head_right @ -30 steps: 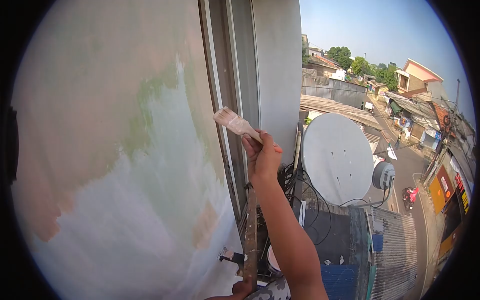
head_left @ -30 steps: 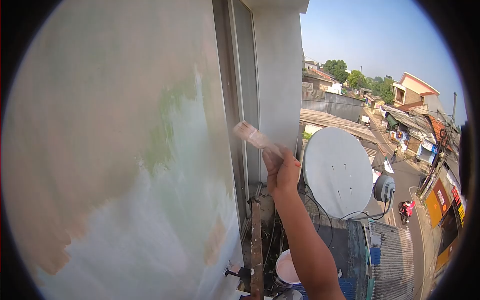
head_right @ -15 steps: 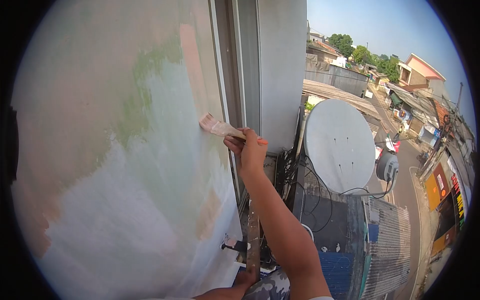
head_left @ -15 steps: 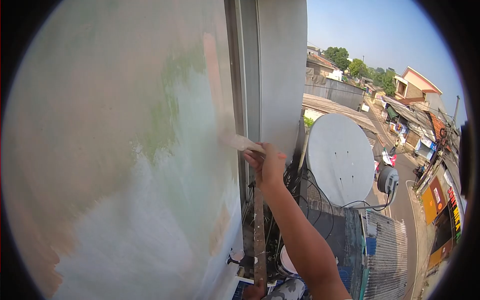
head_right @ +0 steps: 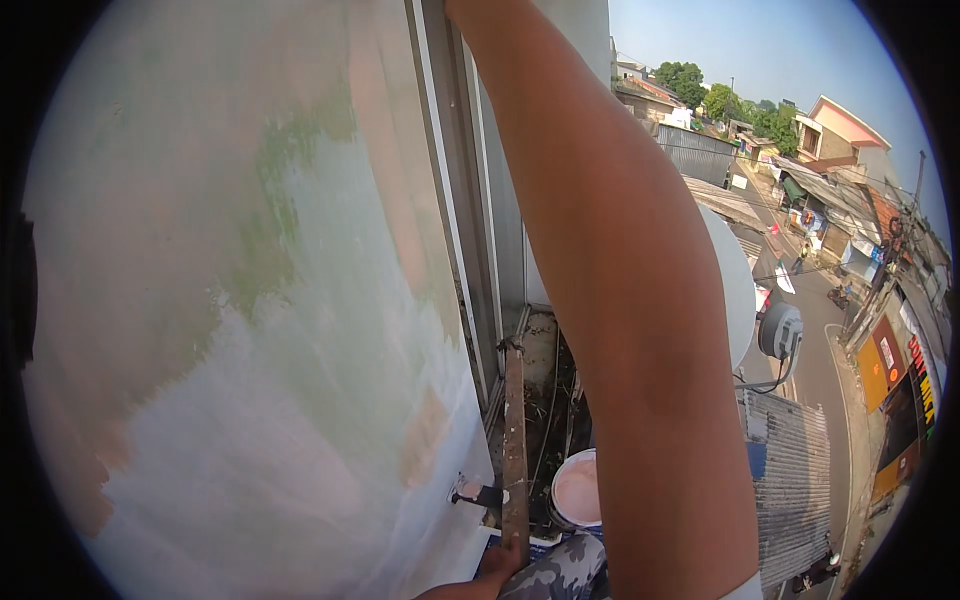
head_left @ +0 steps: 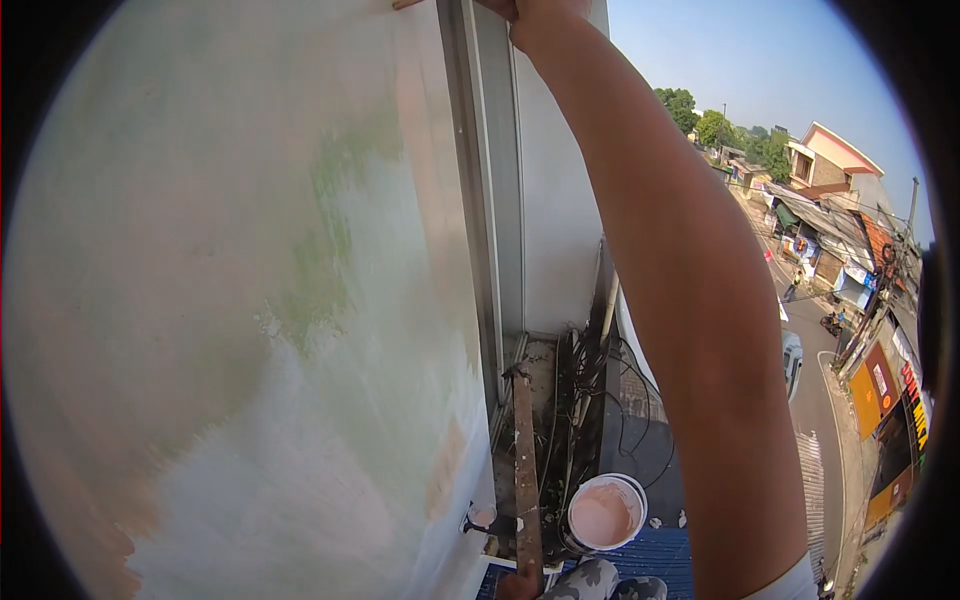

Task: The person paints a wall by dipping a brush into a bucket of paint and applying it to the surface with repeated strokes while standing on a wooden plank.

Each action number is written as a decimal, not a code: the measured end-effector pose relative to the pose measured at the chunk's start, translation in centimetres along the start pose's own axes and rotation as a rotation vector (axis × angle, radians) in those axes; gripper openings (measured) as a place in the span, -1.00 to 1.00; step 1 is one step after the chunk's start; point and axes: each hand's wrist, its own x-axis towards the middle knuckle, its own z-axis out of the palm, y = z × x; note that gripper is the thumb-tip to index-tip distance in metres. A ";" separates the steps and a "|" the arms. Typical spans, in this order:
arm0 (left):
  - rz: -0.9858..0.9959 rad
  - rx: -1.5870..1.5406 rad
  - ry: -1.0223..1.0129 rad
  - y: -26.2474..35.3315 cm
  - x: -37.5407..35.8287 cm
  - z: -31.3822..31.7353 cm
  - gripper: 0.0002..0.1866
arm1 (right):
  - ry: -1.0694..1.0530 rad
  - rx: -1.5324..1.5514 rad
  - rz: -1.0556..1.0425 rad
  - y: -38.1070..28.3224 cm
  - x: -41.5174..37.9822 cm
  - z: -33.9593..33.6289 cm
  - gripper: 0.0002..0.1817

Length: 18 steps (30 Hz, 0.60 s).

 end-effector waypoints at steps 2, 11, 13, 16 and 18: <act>0.005 0.034 0.026 0.3 -0.4 0.1 -0.02 | 0.015 0.203 0.008 -0.5 0.7 0.3 -0.65; -0.019 0.032 -0.004 -0.8 1.5 1.9 -0.04 | 0.167 0.064 0.423 14.0 -16.1 -16.6 -0.72; 0.010 0.030 0.047 -1.1 2.0 2.5 -0.04 | 0.146 -0.144 0.546 16.5 -20.7 -22.3 -0.73; 0.010 0.007 0.010 -0.5 0.7 1.2 -0.04 | 0.104 -0.353 0.609 17.2 -22.2 -23.6 -0.74; -0.007 0.023 0.003 -0.7 0.9 1.5 -0.05 | 0.024 -0.514 0.524 16.5 -20.9 -20.9 -0.74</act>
